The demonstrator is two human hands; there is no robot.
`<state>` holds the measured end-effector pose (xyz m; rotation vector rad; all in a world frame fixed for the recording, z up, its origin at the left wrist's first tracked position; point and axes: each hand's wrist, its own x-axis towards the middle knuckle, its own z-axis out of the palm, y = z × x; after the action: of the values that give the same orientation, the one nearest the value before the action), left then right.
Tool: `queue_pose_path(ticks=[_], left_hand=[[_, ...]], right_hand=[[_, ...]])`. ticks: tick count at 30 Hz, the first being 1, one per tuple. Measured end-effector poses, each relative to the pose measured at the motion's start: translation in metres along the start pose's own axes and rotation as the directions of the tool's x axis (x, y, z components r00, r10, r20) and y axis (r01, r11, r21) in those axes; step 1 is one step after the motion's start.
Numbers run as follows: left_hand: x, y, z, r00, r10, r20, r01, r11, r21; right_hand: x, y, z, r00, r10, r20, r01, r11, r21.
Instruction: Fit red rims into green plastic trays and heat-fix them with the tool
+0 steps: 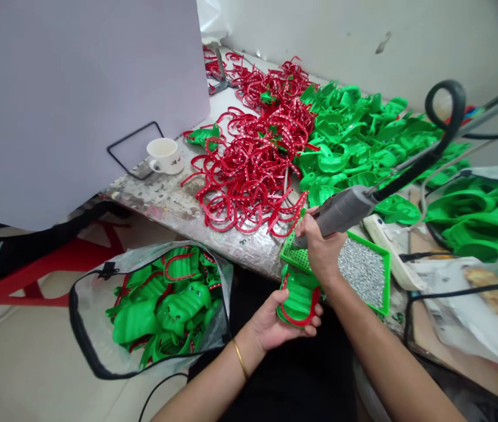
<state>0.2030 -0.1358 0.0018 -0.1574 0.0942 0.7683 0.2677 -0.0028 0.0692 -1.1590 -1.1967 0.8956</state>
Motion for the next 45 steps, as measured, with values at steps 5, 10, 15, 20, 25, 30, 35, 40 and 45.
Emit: queue_pose_path(ticks=[5,10,15,20,25,30,35,40,45], left_hand=[[-0.005,0.004,-0.003,1.0,0.014,-0.003,-0.014,0.999,0.037],[-0.007,0.005,-0.003,1.0,0.024,0.007,-0.024,0.999,0.034],[-0.007,0.005,-0.001,1.0,0.014,0.02,-0.014,1.0,-0.007],[-0.006,0.005,0.002,1.0,0.013,0.022,-0.012,0.998,-0.054],[-0.008,0.003,0.006,1.0,0.022,0.011,-0.021,0.996,-0.086],[-0.019,0.01,0.008,0.998,0.068,-0.014,-0.069,0.991,-0.111],[-0.026,0.019,0.009,0.989,0.149,0.001,-0.148,0.983,-0.106],[-0.025,0.018,0.01,0.987,0.163,0.001,-0.162,0.981,-0.109],[-0.025,0.018,0.012,0.988,0.156,-0.014,-0.156,0.982,-0.106]], right_hand=[[0.0,0.0,0.0,1.0,0.006,-0.007,-0.006,1.0,-0.012],[-0.002,-0.003,0.001,1.0,-0.004,0.001,0.004,1.0,-0.003],[-0.001,-0.006,0.003,0.999,-0.047,-0.021,0.048,0.997,0.062],[-0.002,-0.033,0.0,0.989,-0.144,-0.046,0.149,0.978,0.145],[-0.006,-0.051,-0.006,0.986,-0.164,-0.017,0.165,0.971,0.176],[0.001,-0.029,-0.005,0.987,-0.157,0.018,0.151,0.971,0.183],[0.004,-0.008,-0.001,0.99,-0.139,-0.002,0.138,0.986,0.098],[0.002,0.0,-0.002,0.994,-0.113,-0.008,0.114,0.993,0.039],[0.001,0.003,0.0,0.996,-0.092,-0.013,0.093,0.995,0.026]])
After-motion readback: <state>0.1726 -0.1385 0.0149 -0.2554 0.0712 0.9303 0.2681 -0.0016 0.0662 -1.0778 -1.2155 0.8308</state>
